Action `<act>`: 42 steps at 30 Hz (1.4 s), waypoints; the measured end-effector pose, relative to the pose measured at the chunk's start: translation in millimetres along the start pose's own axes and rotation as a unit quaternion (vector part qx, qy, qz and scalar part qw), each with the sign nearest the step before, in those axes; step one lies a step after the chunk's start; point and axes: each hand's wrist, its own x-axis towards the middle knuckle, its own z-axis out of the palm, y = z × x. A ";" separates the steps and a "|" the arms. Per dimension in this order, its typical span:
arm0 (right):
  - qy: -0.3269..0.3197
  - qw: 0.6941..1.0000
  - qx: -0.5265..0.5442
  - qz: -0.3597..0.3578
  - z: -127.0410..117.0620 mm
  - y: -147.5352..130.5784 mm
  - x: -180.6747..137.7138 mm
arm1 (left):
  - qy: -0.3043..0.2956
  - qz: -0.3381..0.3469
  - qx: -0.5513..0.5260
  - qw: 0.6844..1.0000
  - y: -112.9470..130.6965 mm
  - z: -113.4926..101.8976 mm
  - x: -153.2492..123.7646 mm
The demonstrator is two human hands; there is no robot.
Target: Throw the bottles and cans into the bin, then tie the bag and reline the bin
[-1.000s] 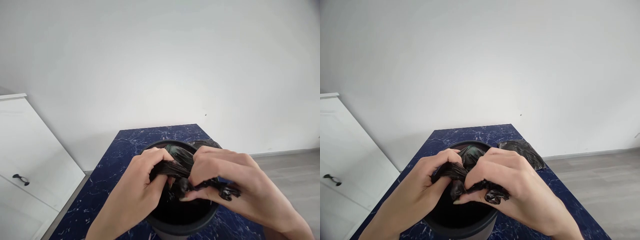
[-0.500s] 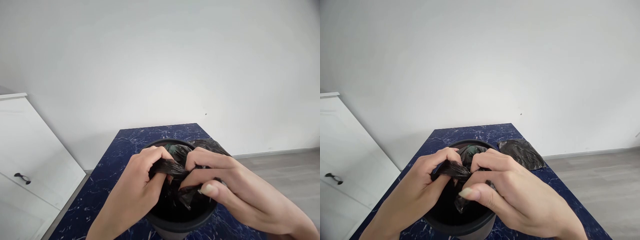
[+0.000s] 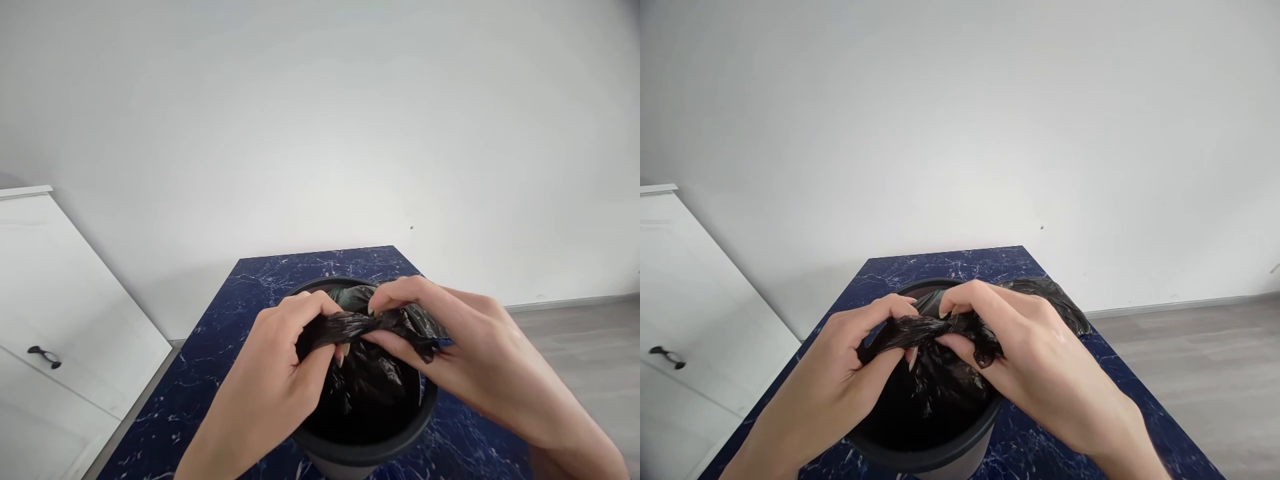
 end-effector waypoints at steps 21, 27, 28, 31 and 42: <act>0.106 0.984 -0.108 -0.090 20.5 -10.0 7.2 | -0.033 -0.035 -0.079 0.996 3.8 -9.7 4.1; 0.041 0.997 -0.066 -0.007 10.9 -7.1 0.5 | 0.031 -0.046 -0.032 0.998 1.5 -8.7 4.4; 0.032 0.998 -0.055 -0.005 8.8 -7.6 -0.4 | 0.038 -0.043 -0.030 0.998 0.6 -8.0 5.0; -0.003 0.999 -0.030 0.010 2.4 -10.8 -3.1 | 0.048 -0.036 -0.026 0.998 -3.2 -7.0 6.7; -0.097 0.992 -0.039 0.070 -6.6 -6.9 -10.6 | 0.109 -0.056 0.097 0.988 -28.8 -19.4 17.6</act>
